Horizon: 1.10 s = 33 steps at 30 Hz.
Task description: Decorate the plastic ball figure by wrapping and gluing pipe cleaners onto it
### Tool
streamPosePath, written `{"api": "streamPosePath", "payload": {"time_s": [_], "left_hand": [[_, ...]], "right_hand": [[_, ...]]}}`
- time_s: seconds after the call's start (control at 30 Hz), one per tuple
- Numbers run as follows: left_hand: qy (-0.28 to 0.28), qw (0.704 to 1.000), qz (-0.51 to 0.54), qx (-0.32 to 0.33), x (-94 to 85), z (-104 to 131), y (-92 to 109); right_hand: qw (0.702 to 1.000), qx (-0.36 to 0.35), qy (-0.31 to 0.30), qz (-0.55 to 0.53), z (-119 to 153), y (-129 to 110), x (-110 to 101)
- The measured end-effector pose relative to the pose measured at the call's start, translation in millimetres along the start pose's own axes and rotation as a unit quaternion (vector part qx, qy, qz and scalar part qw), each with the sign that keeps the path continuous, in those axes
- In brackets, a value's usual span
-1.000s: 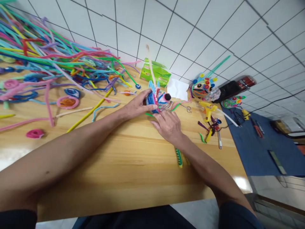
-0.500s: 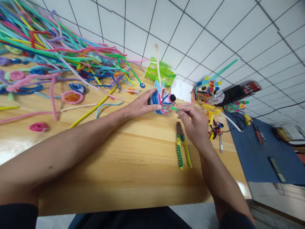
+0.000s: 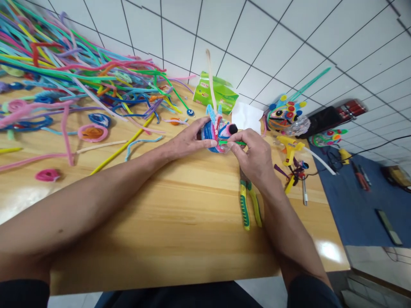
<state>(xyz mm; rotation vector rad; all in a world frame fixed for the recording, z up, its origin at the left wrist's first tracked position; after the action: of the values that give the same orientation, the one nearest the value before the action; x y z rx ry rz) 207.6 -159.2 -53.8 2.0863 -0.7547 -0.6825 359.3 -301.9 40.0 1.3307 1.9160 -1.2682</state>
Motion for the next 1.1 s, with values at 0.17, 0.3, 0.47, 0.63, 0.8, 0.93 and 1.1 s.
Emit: {"api": "streamPosePath", "payload": {"time_s": [0.17, 0.3, 0.47, 0.63, 0.8, 0.93, 1.1], "left_hand": [[-0.020, 0.999, 0.042, -0.004, 2.9, -0.5, 0.1], [-0.015, 0.999, 0.033, -0.006, 2.6, -1.0, 0.0], [-0.021, 0.999, 0.031, -0.010, 3.3, -0.5, -0.3], [-0.012, 1.000, 0.024, 0.002, 2.2, -0.7, -0.8], [-0.018, 0.999, 0.033, -0.002, 2.8, -0.6, -1.7], [-0.018, 0.999, 0.043, -0.014, 3.0, -0.3, -1.2], [-0.020, 0.999, 0.045, -0.020, 3.3, 0.2, 0.9]], "right_hand": [[0.999, -0.023, 0.007, 0.024, 1.0, 2.8, 3.4], [0.999, -0.020, 0.013, 0.032, 1.4, 6.0, 2.9], [0.999, -0.016, 0.009, 0.042, 1.4, 6.8, 4.4], [0.998, -0.017, 0.008, 0.052, 2.1, 4.9, 5.8], [0.998, -0.020, 0.007, 0.059, 2.7, 3.6, 5.3], [0.998, -0.024, 0.017, 0.059, 2.8, 3.0, 5.5], [0.997, -0.016, 0.013, 0.069, 3.5, 3.7, 6.9]]}}
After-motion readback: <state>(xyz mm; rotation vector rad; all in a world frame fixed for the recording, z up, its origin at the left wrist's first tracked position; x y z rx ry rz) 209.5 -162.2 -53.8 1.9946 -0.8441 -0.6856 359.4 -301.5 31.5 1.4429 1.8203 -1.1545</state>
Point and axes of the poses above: each hand's wrist, its own z-axis away from the middle knuckle, its own x-axis out of the palm, y = z × x, the point moved 6 cm from there along -z, towards the middle knuckle, and after that the axes turned 9 degrees about x, right-handed, at the moved point
